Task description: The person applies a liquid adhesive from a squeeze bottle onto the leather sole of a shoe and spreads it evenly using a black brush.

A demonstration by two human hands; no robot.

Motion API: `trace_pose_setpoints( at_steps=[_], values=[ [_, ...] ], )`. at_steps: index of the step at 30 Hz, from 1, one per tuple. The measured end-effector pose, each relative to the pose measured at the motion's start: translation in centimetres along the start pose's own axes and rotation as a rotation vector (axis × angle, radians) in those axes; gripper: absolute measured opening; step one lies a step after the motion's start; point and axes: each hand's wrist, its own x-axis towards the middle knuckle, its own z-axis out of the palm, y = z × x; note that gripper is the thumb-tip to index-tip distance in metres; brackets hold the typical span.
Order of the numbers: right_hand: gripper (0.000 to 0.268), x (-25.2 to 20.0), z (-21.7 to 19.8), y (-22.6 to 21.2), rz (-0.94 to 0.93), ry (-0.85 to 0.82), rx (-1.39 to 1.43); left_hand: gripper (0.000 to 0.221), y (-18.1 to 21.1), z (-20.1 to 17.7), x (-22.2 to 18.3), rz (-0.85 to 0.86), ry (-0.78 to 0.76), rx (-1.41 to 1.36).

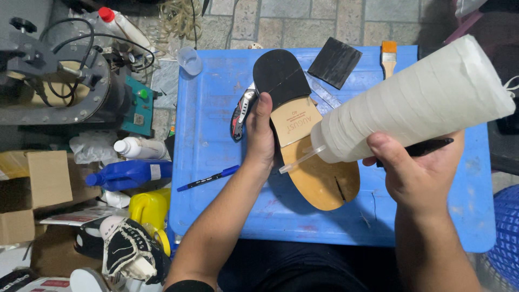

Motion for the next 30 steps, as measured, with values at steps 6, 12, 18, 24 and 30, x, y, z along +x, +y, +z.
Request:
trace_pose_setpoints(
  at_steps=[6,12,18,24,30],
  values=[
    [0.026,-0.7,-0.8,-0.5,0.048,-0.022,-0.005,0.067,0.0,0.0,0.1,0.026,-0.004,0.023],
    [0.032,-1.9,-2.0,-1.5,0.1,0.037,-0.067,0.067,0.1,-0.1,0.0,0.052,-0.002,0.043],
    [0.024,-1.0,-2.0,-2.1,0.021,0.065,-0.071,0.068,0.0,0.0,-0.1,0.035,0.001,0.043],
    [0.043,0.6,-0.2,-1.5,0.013,0.197,0.013,0.075,0.7,0.6,-0.6,-0.011,-0.059,0.101],
    [0.05,1.4,-1.2,0.6,0.151,0.145,0.139,0.078,1.1,1.1,-0.7,-0.052,-0.113,0.065]
  ],
)
